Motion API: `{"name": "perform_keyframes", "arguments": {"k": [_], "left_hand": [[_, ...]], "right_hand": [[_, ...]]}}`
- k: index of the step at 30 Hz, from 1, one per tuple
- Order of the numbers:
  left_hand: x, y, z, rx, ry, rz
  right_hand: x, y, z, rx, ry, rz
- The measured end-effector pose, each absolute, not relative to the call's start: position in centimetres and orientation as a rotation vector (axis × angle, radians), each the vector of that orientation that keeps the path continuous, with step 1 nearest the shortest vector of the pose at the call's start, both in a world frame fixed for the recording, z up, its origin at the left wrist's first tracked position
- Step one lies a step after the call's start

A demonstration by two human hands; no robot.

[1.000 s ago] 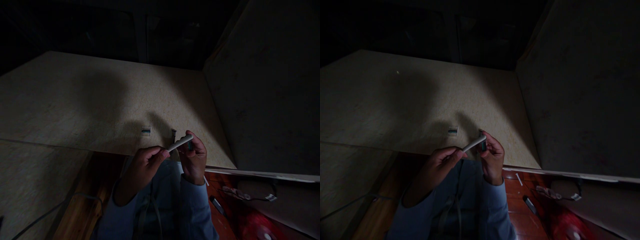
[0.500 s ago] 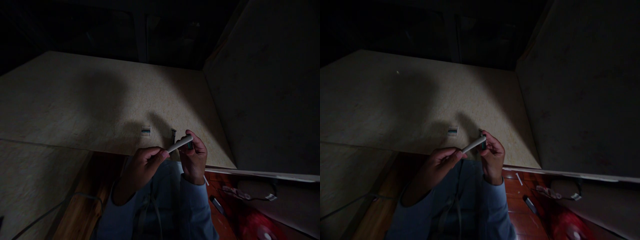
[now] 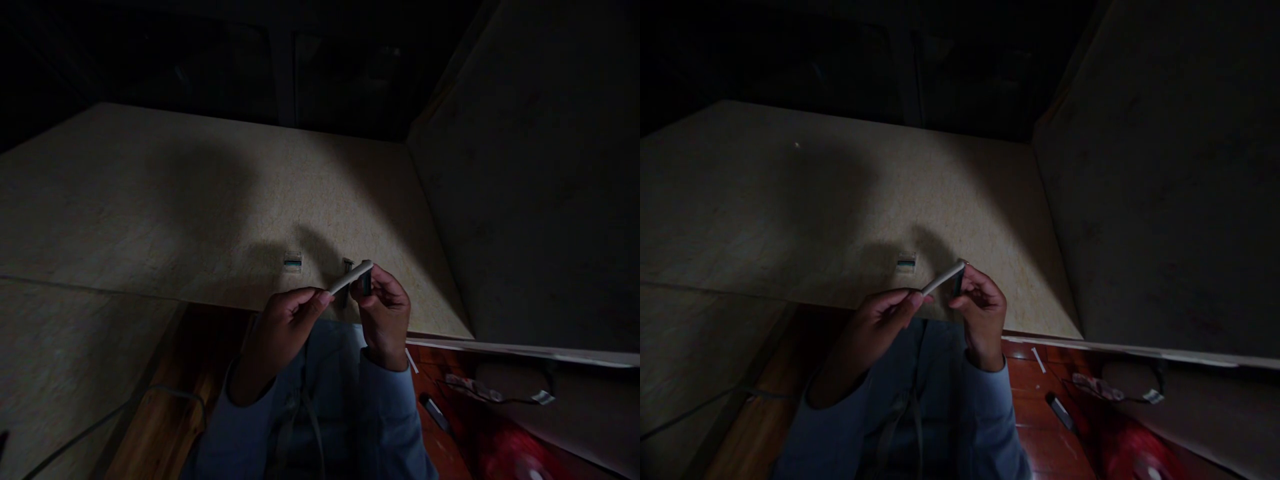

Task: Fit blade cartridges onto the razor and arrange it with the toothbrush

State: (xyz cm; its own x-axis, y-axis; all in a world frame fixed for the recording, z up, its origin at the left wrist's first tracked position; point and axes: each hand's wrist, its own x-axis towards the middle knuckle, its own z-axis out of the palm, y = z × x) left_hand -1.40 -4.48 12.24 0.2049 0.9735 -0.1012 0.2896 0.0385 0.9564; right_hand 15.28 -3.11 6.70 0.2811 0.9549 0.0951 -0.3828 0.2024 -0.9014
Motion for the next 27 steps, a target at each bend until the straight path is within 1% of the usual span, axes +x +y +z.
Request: {"name": "perform_keyframes", "arguments": {"k": [5,18,27], "left_hand": [[-1.25,-4.60,11.85,1.494,1.316,0.835],[-1.76,-4.73,12.38,1.494,1.202,0.695],[-1.03,-4.60,12.10,1.448,1.291,0.873]], "right_hand": [[15.32,-3.03,6.73,-0.916,-0.796,1.079],[15.76,-2.82,6.89,-0.910,-0.741,1.017],[15.33,-3.28,6.94,-0.868,-0.833,1.120]]}}
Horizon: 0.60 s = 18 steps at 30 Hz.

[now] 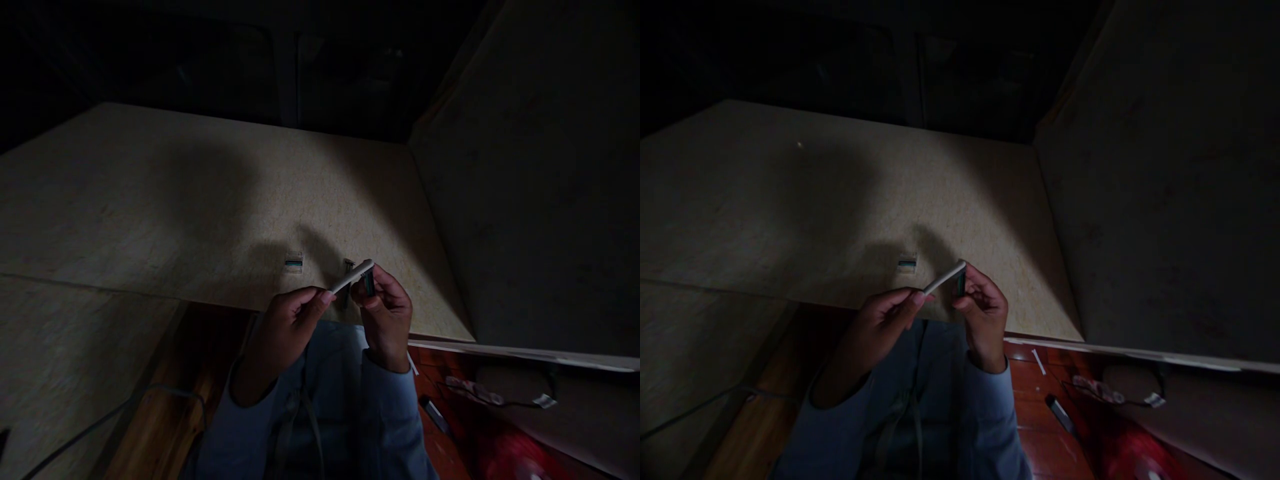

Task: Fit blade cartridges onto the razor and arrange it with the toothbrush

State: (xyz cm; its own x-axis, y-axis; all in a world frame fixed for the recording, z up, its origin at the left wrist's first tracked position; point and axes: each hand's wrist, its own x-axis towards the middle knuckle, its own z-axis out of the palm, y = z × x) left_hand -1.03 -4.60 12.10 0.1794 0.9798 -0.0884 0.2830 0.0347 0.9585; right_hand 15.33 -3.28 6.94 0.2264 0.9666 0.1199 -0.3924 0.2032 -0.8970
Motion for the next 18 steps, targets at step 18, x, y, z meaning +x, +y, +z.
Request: {"name": "perform_keyframes", "arguments": {"k": [18], "left_hand": [[-0.24,-4.85,12.75,1.115,1.165,1.042]], "right_hand": [[15.51,-3.88,7.68,-0.747,-0.915,1.356]]}}
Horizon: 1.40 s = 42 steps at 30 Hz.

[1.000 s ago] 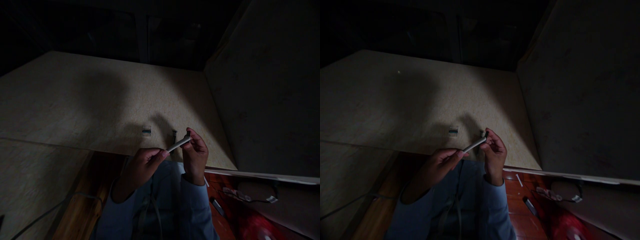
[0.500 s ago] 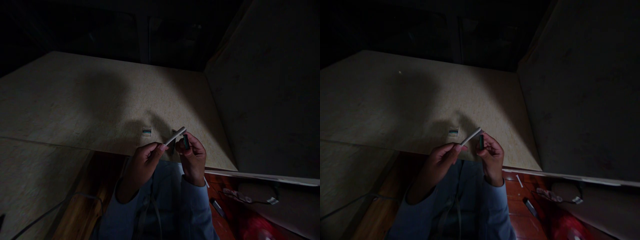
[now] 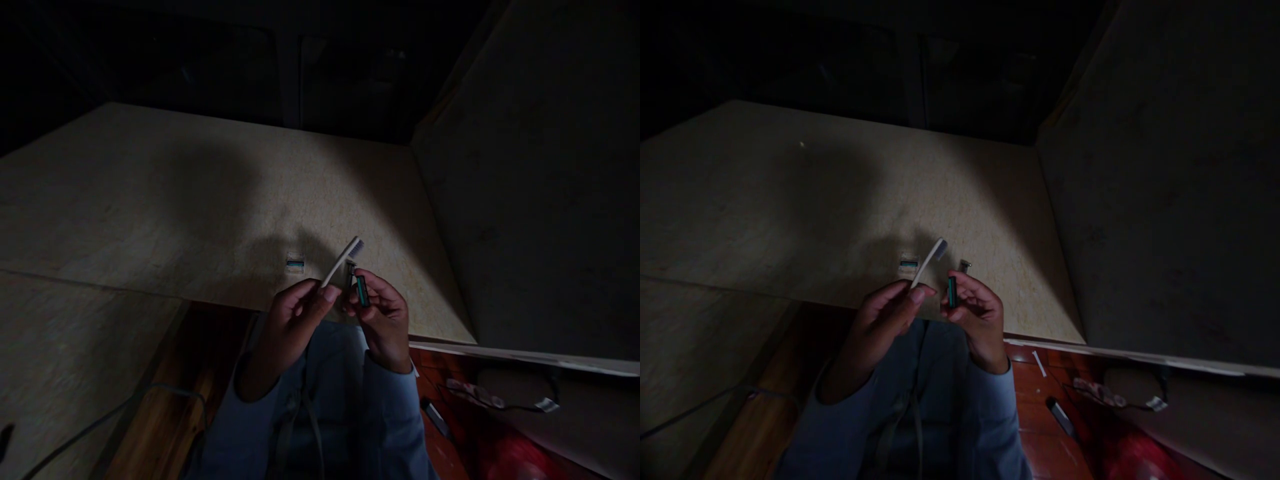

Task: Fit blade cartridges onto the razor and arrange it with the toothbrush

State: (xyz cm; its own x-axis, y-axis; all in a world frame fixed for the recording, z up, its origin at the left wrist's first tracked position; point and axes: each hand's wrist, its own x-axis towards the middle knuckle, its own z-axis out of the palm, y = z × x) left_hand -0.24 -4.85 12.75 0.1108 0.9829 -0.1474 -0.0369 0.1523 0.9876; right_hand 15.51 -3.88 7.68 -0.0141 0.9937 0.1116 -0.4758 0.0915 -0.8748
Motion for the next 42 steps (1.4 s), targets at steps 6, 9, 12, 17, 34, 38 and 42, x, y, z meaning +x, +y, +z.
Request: {"name": "perform_keyframes", "arguments": {"k": [6,9,12,17,34,38,42], "left_hand": [[0.2,-4.9,12.9,1.026,1.187,1.061],[0.3,-4.8,12.7,0.998,1.157,1.065],[0.3,-4.7,12.8,0.976,1.128,1.070],[0.0,-4.5,13.1,0.961,1.070,1.041],[-0.6,-4.4,12.7,0.971,1.123,1.007],[-0.7,-4.3,12.2,0.973,1.107,0.993],[-0.9,-4.3,12.1,0.965,1.103,1.006]], "right_hand": [[15.7,-4.0,7.6,-0.699,-1.016,1.472],[15.7,-4.0,7.7,-0.683,-1.070,1.503],[15.7,-4.0,7.8,-0.700,-1.115,1.509],[15.9,-4.1,7.8,-0.657,-1.153,1.517],[16.0,-4.1,7.8,-0.720,-1.196,1.506],[16.1,-4.1,7.9,-0.737,-1.211,1.497],[16.0,-4.2,8.2,-0.754,-1.240,1.512]]}}
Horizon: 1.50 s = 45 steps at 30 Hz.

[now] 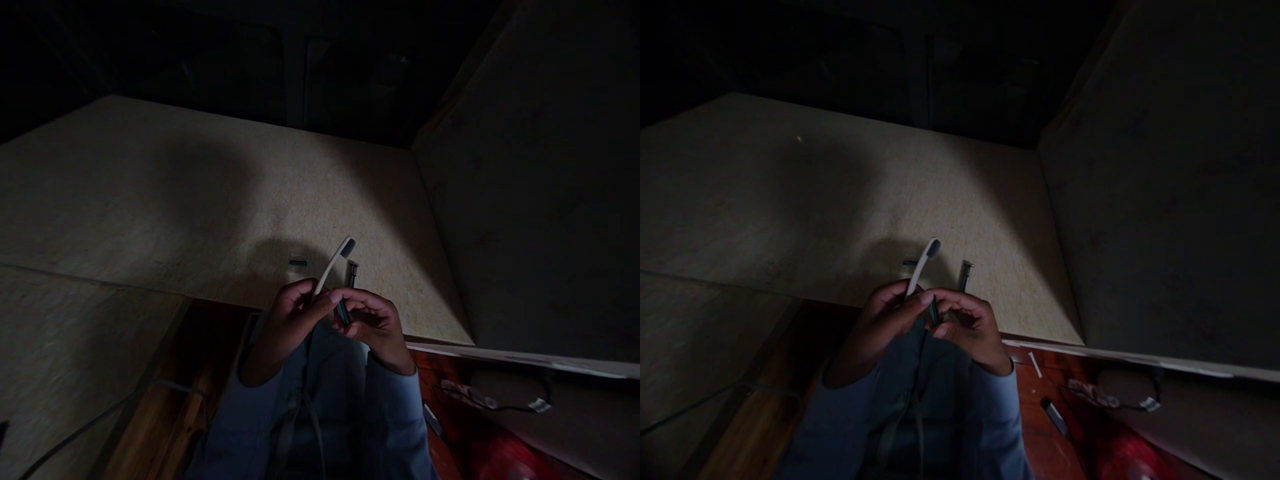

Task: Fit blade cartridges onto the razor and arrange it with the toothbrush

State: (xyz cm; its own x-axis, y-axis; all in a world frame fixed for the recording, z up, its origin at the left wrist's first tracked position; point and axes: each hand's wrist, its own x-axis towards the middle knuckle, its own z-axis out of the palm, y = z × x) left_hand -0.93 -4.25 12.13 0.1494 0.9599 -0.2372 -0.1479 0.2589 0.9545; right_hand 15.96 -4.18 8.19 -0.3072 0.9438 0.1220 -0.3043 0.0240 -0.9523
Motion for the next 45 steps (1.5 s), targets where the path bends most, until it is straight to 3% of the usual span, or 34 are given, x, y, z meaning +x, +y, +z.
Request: {"name": "perform_keyframes", "arguments": {"k": [14,37,45], "left_hand": [[-1.6,-4.0,12.3,0.985,1.024,0.975],[-1.4,-2.9,6.5,1.397,1.389,0.950],[0.4,-3.7,7.0,1.555,1.586,0.650]], "right_hand": [[15.5,-4.5,8.2,-0.765,-1.215,1.522],[16.4,-5.8,8.4,-1.088,-1.020,1.311],[17.6,-6.6,9.0,-1.177,-0.891,1.197]]}}
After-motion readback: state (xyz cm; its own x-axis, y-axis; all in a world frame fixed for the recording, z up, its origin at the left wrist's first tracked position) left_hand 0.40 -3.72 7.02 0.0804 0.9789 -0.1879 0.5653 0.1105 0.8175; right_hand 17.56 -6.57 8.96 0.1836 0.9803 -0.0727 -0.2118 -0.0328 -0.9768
